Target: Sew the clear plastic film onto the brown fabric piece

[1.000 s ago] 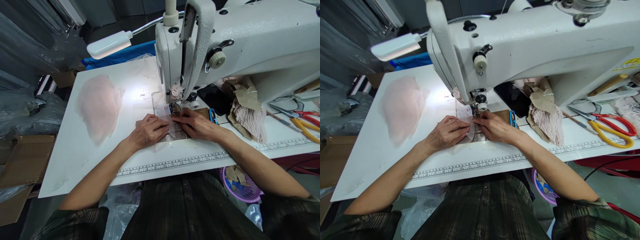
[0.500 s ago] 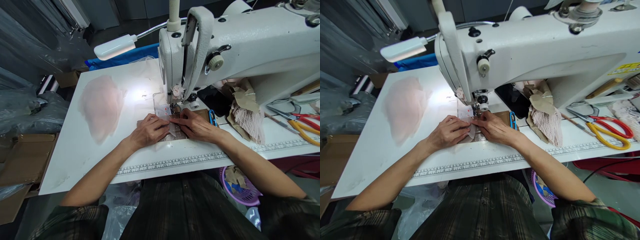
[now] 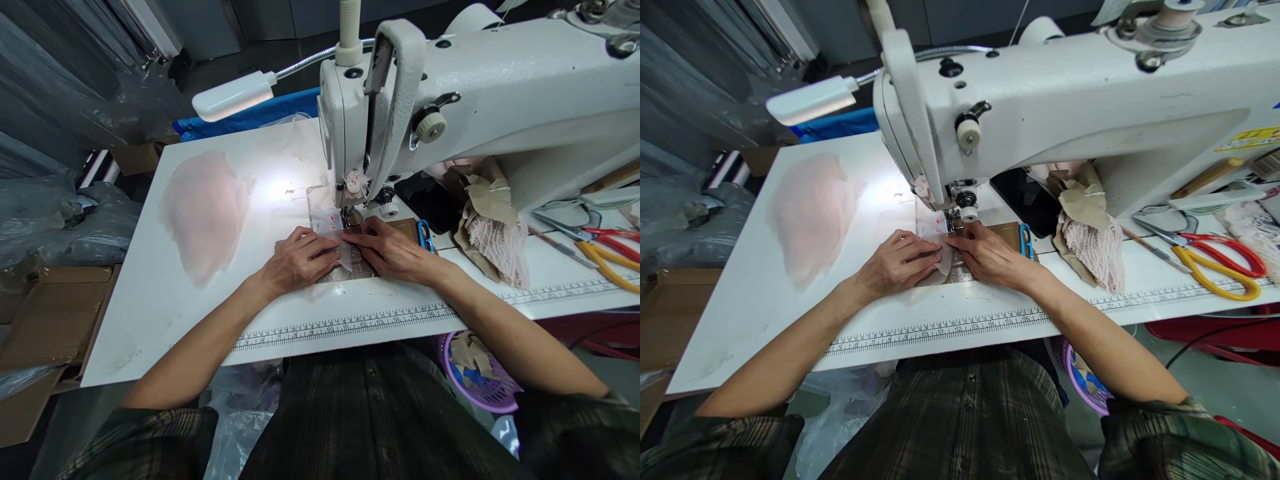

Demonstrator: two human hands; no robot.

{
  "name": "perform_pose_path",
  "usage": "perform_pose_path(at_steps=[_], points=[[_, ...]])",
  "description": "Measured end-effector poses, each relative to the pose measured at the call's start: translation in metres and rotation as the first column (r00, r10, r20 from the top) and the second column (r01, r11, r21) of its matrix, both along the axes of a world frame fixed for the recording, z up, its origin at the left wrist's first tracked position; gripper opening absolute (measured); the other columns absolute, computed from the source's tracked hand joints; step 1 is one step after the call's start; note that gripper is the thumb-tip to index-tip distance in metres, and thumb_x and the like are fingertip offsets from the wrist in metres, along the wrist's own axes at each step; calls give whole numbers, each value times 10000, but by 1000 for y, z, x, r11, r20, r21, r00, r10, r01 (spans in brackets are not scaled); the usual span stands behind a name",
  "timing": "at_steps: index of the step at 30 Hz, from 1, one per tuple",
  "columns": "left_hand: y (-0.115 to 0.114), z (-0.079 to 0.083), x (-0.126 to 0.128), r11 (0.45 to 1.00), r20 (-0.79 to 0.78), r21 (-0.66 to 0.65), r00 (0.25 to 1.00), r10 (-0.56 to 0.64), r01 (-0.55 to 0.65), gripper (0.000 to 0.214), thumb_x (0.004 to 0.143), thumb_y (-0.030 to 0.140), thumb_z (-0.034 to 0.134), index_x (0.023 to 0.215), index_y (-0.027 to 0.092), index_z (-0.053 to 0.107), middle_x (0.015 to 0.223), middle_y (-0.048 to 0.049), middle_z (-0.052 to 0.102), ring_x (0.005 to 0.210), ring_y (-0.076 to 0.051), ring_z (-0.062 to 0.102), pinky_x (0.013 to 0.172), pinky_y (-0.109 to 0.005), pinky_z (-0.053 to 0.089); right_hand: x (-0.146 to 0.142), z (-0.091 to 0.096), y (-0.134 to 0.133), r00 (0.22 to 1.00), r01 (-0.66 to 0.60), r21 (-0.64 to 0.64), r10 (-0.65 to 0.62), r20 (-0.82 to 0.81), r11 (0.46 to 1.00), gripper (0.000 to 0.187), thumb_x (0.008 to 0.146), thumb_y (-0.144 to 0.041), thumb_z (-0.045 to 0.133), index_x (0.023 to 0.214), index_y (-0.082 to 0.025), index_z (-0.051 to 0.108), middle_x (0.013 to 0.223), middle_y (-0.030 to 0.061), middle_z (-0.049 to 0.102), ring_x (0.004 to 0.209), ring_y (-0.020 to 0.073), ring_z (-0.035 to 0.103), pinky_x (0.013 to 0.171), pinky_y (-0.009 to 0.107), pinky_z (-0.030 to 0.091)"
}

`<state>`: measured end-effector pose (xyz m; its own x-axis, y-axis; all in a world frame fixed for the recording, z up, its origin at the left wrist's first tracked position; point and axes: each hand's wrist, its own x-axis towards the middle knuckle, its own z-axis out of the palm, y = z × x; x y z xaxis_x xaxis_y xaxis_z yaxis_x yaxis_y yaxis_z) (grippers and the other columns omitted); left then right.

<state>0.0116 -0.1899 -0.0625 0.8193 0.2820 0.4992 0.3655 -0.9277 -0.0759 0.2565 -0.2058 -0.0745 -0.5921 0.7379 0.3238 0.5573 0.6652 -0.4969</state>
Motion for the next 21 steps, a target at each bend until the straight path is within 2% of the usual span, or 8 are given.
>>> perform_pose_path(at_steps=[15,21], points=[[-1,1,1,1000,-35,-5,999,1,-1,100,948,220,573,981,182,660,1073,-58,730,894,-163,668,808,-347,474,4,3,-1,1000,-5,10,5,-19,1000,423,930,-145,412,1301,-180,612,981,102,506,827,183,555,833,383,548],[-1,2,1,996,-78,-77,996,29,-35,137,956,247,553,1012,201,669,1085,-47,726,910,-170,659,832,-367,453,9,11,-3,988,-155,-26,155,-12,988,360,910,-147,475,1180,-226,699,1031,105,519,926,198,553,860,378,529]])
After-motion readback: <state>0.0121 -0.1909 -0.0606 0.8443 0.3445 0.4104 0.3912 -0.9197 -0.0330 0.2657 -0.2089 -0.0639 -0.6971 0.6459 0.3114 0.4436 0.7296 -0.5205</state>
